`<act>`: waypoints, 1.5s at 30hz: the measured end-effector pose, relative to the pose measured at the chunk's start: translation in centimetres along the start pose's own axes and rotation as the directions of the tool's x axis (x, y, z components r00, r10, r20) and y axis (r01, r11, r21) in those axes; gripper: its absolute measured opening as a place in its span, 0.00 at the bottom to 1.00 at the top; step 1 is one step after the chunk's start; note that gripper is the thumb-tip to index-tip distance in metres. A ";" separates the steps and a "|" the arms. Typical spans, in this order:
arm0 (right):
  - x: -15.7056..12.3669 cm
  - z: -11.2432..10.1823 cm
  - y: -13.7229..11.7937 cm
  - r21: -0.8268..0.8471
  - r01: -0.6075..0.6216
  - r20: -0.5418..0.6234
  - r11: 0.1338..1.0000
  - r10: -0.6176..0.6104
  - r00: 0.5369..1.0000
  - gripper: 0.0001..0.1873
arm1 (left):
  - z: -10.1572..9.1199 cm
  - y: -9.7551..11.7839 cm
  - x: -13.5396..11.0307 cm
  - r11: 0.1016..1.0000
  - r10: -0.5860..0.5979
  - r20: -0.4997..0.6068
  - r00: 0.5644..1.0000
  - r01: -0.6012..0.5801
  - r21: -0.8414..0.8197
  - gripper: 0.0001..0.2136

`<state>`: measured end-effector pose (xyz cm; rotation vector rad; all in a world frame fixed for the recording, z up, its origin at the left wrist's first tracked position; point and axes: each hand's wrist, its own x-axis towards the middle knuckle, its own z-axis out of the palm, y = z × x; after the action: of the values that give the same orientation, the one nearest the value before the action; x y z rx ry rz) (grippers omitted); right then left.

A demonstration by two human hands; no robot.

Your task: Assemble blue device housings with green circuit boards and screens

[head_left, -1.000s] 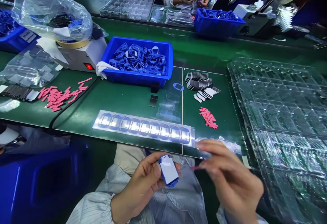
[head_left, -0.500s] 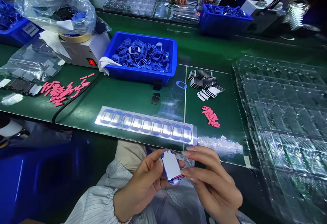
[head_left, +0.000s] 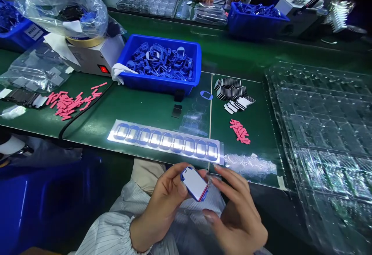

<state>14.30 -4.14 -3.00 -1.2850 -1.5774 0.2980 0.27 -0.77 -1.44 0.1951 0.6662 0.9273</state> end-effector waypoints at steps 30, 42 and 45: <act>0.2 0.0 1.0 -0.030 0.011 0.217 0.999 -0.004 0.976 0.15 | -2.2 6.0 1.3 -0.598 -0.180 0.935 0.304 -0.789 0.141 0.11; -1.0 -0.9 1.4 0.234 -0.682 0.490 0.693 0.521 0.698 0.14 | -3.9 6.1 -0.5 0.039 0.206 0.619 0.758 -0.638 0.769 0.17; -1.2 -0.9 1.1 0.272 -0.865 0.599 0.421 0.630 0.494 0.17 | -4.5 6.4 -0.4 0.344 0.366 0.213 0.906 -0.344 0.873 0.12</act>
<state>15.56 -5.06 -4.01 -1.4449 -0.9297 1.6217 -6.95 2.23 -2.03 1.3859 1.1389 0.8911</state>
